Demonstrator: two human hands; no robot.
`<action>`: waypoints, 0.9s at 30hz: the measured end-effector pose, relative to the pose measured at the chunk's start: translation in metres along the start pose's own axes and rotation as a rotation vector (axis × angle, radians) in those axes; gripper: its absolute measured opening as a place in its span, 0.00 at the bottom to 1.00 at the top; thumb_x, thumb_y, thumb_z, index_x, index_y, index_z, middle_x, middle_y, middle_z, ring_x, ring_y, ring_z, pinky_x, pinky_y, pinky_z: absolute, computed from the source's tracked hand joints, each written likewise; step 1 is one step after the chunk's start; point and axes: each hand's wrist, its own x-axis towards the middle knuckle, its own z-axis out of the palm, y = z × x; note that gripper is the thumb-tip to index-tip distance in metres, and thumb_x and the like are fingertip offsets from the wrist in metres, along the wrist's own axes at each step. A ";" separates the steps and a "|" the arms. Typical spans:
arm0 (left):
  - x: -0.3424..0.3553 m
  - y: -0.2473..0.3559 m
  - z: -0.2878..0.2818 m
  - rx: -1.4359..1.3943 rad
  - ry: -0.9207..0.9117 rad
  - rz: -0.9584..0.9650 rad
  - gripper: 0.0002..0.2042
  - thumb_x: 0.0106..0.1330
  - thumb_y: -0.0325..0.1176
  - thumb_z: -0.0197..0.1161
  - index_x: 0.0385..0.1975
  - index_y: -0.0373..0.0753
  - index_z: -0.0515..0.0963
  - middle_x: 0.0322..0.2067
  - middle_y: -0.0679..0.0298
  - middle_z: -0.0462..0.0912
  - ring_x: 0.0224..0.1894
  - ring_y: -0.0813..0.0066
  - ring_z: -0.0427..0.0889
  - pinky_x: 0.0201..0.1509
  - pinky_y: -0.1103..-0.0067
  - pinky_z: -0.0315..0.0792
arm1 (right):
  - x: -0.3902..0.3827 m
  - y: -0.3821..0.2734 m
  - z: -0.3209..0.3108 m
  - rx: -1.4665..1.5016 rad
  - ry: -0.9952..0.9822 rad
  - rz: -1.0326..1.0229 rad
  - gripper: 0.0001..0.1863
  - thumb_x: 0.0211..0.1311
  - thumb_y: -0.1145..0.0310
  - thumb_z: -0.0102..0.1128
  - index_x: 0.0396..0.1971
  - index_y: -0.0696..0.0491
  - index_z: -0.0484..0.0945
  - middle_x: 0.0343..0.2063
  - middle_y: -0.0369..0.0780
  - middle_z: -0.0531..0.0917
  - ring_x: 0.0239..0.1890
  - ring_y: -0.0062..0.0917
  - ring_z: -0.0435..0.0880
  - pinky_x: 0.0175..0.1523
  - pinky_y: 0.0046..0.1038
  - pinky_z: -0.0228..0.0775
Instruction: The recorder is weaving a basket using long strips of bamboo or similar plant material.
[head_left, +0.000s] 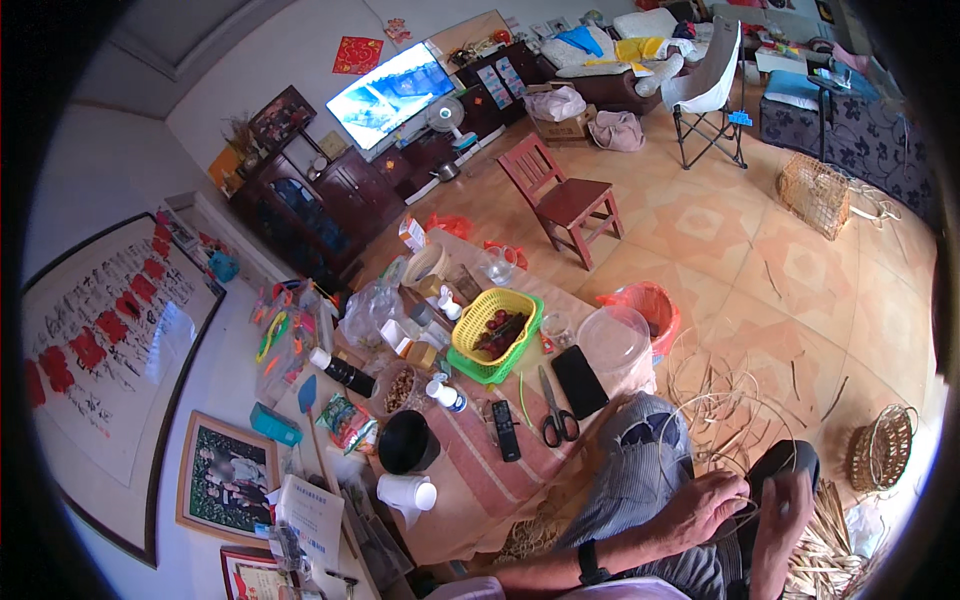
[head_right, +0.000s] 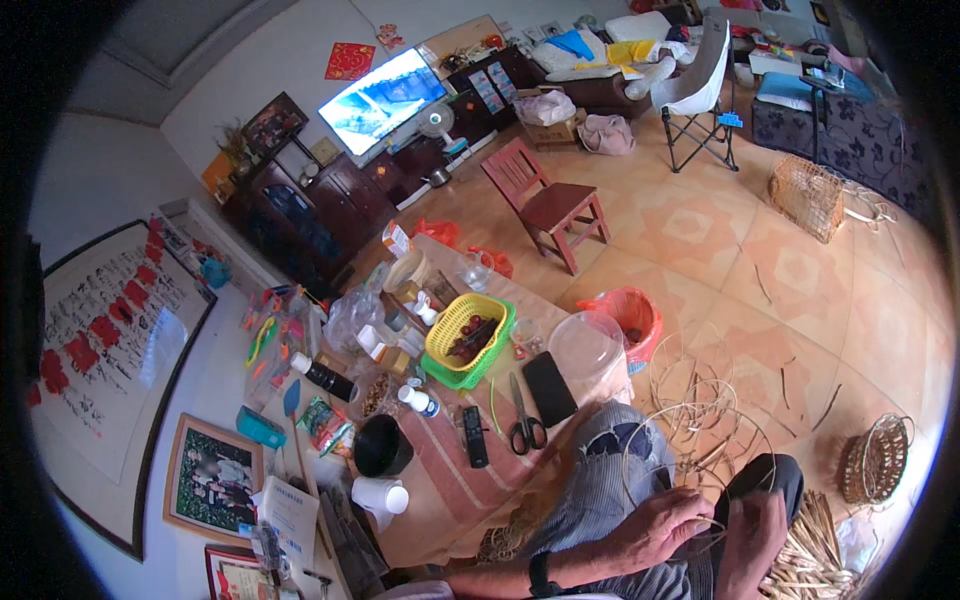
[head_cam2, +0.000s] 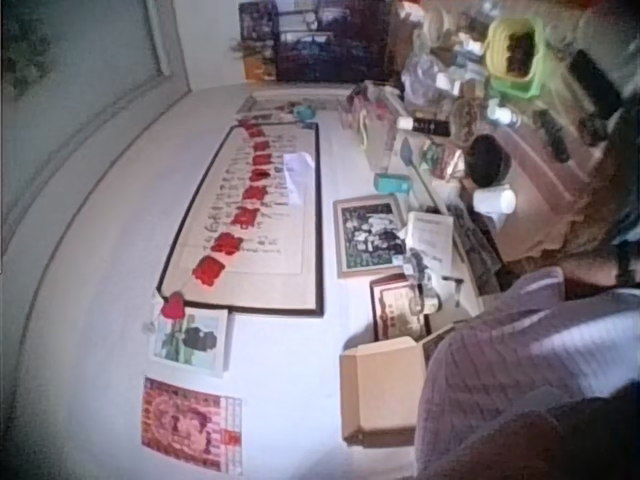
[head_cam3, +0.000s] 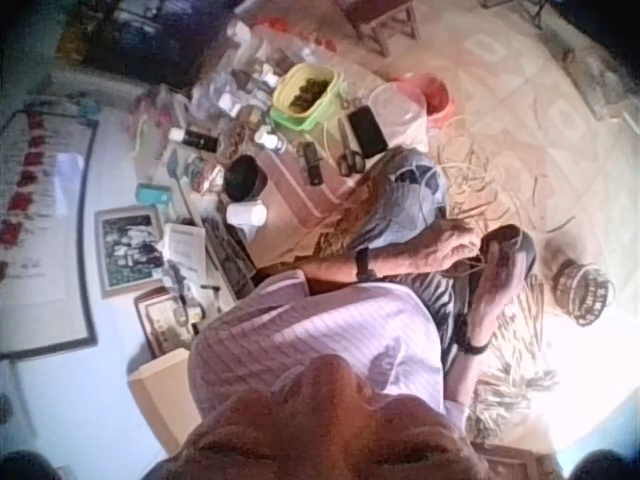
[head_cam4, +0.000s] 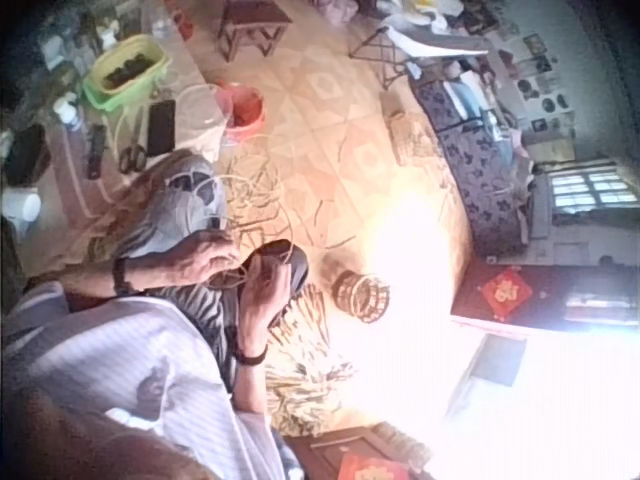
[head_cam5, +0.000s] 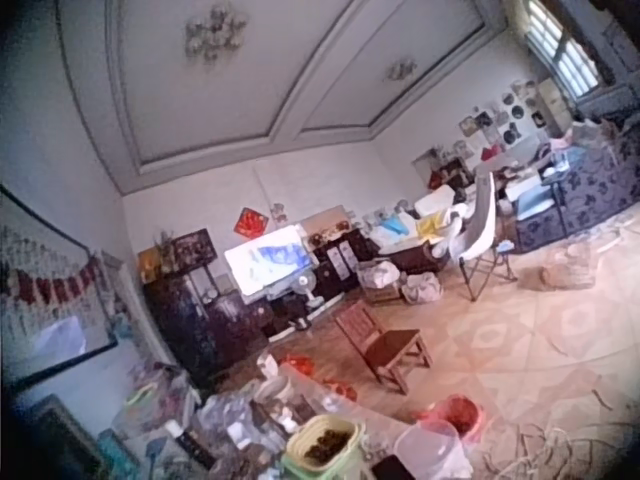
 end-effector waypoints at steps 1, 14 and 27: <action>0.000 0.001 0.000 0.004 0.006 -0.007 0.06 0.74 0.28 0.61 0.44 0.33 0.75 0.41 0.53 0.80 0.47 0.53 0.83 0.49 0.67 0.76 | -0.012 -0.007 -0.005 -0.103 0.088 -0.138 0.09 0.55 0.82 0.67 0.33 0.59 0.76 0.25 0.41 0.75 0.26 0.29 0.75 0.33 0.30 0.68; 0.018 0.014 -0.018 -0.262 -0.265 -0.353 0.07 0.74 0.31 0.59 0.39 0.33 0.72 0.24 0.57 0.78 0.27 0.66 0.79 0.35 0.70 0.72 | -0.045 -0.054 0.000 0.306 -0.195 0.105 0.13 0.58 0.85 0.71 0.42 0.61 0.81 0.43 0.41 0.82 0.40 0.26 0.81 0.42 0.25 0.73; 0.018 0.005 -0.020 -0.052 -0.275 -0.081 0.07 0.77 0.29 0.55 0.46 0.32 0.70 0.38 0.50 0.79 0.43 0.47 0.84 0.44 0.64 0.76 | -0.041 -0.057 -0.024 0.821 -0.456 0.623 0.11 0.79 0.64 0.59 0.38 0.55 0.81 0.29 0.31 0.79 0.32 0.13 0.74 0.38 0.19 0.66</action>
